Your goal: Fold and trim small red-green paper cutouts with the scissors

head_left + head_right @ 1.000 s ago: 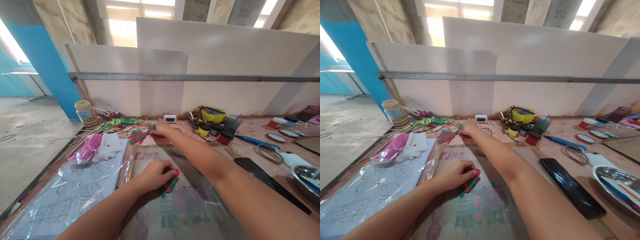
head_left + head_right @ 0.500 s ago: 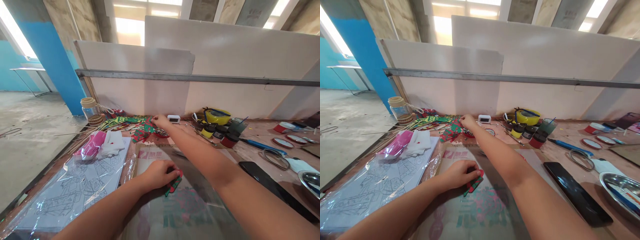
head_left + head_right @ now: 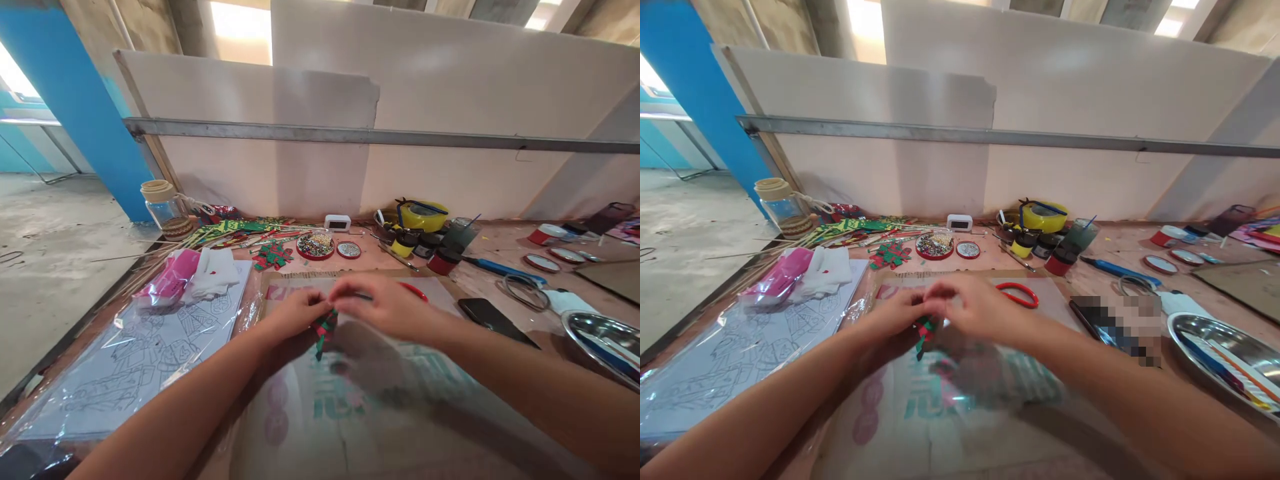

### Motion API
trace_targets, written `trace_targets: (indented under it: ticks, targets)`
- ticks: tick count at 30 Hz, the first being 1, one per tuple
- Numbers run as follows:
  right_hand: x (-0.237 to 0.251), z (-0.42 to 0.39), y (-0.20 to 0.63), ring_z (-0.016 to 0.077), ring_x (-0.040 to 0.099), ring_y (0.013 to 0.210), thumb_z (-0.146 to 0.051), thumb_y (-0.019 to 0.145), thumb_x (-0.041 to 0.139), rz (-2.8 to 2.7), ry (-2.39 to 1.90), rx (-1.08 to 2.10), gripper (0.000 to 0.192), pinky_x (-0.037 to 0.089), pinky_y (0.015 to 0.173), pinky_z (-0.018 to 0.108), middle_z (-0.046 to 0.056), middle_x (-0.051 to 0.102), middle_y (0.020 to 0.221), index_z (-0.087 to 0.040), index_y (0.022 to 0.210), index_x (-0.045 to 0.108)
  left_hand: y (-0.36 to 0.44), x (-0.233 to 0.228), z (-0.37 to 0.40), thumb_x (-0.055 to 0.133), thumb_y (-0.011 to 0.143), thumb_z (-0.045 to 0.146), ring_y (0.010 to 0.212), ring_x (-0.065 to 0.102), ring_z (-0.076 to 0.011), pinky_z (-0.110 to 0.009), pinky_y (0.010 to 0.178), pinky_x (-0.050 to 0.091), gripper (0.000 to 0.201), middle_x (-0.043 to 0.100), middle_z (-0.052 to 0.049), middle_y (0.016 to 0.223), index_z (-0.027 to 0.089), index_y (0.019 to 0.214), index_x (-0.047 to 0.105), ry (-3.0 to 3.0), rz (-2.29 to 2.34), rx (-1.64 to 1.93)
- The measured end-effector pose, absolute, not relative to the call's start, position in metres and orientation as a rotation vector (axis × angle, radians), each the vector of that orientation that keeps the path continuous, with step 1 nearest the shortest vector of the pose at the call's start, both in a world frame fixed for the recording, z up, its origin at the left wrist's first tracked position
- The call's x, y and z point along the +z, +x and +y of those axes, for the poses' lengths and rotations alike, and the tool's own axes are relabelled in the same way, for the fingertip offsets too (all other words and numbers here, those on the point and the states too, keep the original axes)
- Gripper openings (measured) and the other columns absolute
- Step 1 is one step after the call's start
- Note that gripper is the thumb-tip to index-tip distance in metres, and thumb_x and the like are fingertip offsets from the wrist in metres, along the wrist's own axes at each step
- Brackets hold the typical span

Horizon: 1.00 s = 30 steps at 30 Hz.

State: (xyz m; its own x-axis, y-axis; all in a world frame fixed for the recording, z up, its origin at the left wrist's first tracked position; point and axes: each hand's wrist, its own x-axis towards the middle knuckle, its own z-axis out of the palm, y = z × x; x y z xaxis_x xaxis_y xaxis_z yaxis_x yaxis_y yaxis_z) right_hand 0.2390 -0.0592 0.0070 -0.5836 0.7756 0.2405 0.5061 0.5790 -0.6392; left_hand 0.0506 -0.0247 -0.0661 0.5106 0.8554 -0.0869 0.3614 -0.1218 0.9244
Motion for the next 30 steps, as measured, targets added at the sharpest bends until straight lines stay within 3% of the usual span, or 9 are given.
trace_targets:
  ticks: [4, 7, 11, 18, 23, 28, 30]
  targets:
    - [-0.026, -0.127, 0.262, 0.035, 0.06, 0.121, -0.061, 0.084, 0.068, -2.621, -0.993, 0.64, 0.065, 0.049, 0.101, 0.047, 0.02, 0.064, 0.133, -0.014, 0.129, 0.064, 0.054, -0.056, -0.027, 0.058, 0.086, 0.054, 0.053, 0.056, -0.0117, -0.024, 0.052, 0.045, 0.04, 0.058, 0.001, 0.06, 0.017, 0.072, 0.057, 1.549, 1.016, 0.644]
    - [-0.045, -0.147, 0.27, 0.0435, 0.043, 0.138, -0.063, 0.085, 0.065, -2.815, -1.038, 0.529, 0.078, 0.039, 0.11, 0.06, 0.025, 0.047, 0.15, -0.011, 0.142, 0.054, 0.048, -0.032, -0.028, 0.066, 0.083, 0.049, 0.055, 0.057, -0.0102, -0.022, 0.053, 0.046, 0.035, 0.061, 0.001, 0.063, 0.015, 0.074, 0.061, 1.519, 1.012, 0.664]
    - [-0.054, -0.146, 0.281, 0.0443, 0.036, 0.143, -0.062, 0.09, 0.059, -2.89, -1.087, 0.475, 0.079, 0.035, 0.113, 0.064, 0.024, 0.039, 0.155, -0.01, 0.148, 0.047, 0.033, 0.008, -0.026, 0.074, 0.079, 0.041, 0.055, 0.058, -0.011, -0.024, 0.051, 0.049, 0.028, 0.064, 0.001, 0.067, 0.016, 0.083, 0.062, 1.555, 0.987, 0.764]
    - [-0.058, -0.135, 0.297, 0.0375, 0.043, 0.14, -0.071, 0.089, 0.051, -2.8, -1.016, 0.544, 0.081, 0.032, 0.117, 0.059, 0.02, 0.046, 0.151, -0.01, 0.143, 0.054, 0.022, 0.052, -0.022, 0.069, 0.078, 0.018, 0.06, 0.057, -0.0118, -0.022, 0.052, 0.043, 0.035, 0.062, 0.004, 0.067, 0.019, 0.111, 0.056, 1.756, 1.101, 1.029]
    - [-0.06, -0.134, 0.298, 0.0338, 0.044, 0.14, -0.045, 0.097, 0.057, -2.744, -1.029, 0.546, 0.053, 0.034, 0.117, 0.058, 0.017, 0.049, 0.151, -0.013, 0.139, 0.057, 0.018, 0.057, -0.026, 0.063, 0.08, 0.02, 0.053, 0.05, -0.0112, -0.023, 0.049, 0.035, 0.028, 0.059, 0.004, 0.066, 0.022, 0.106, 0.055, 1.925, 1.246, 0.899]
    - [-0.059, -0.132, 0.302, 0.0319, 0.046, 0.14, -0.036, 0.096, 0.059, -2.678, -1.057, 0.602, 0.043, 0.034, 0.117, 0.056, 0.017, 0.053, 0.148, -0.014, 0.133, 0.059, 0.005, 0.047, -0.028, 0.055, 0.082, 0.022, 0.057, 0.051, -0.0128, -0.026, 0.055, 0.038, 0.012, 0.062, 0.0, 0.072, 0.021, 0.089, 0.064, 2.121, 1.334, 0.666]
    - [-0.059, -0.132, 0.304, 0.0312, 0.047, 0.139, -0.035, 0.095, 0.061, -2.65, -1.047, 0.614, 0.042, 0.034, 0.117, 0.056, 0.016, 0.054, 0.147, -0.016, 0.132, 0.06, 0.005, 0.039, -0.031, 0.049, 0.082, 0.02, 0.062, 0.055, -0.0147, -0.027, 0.06, 0.041, 0.019, 0.065, -0.001, 0.073, 0.021, 0.077, 0.067, 2.182, 1.334, 0.537]
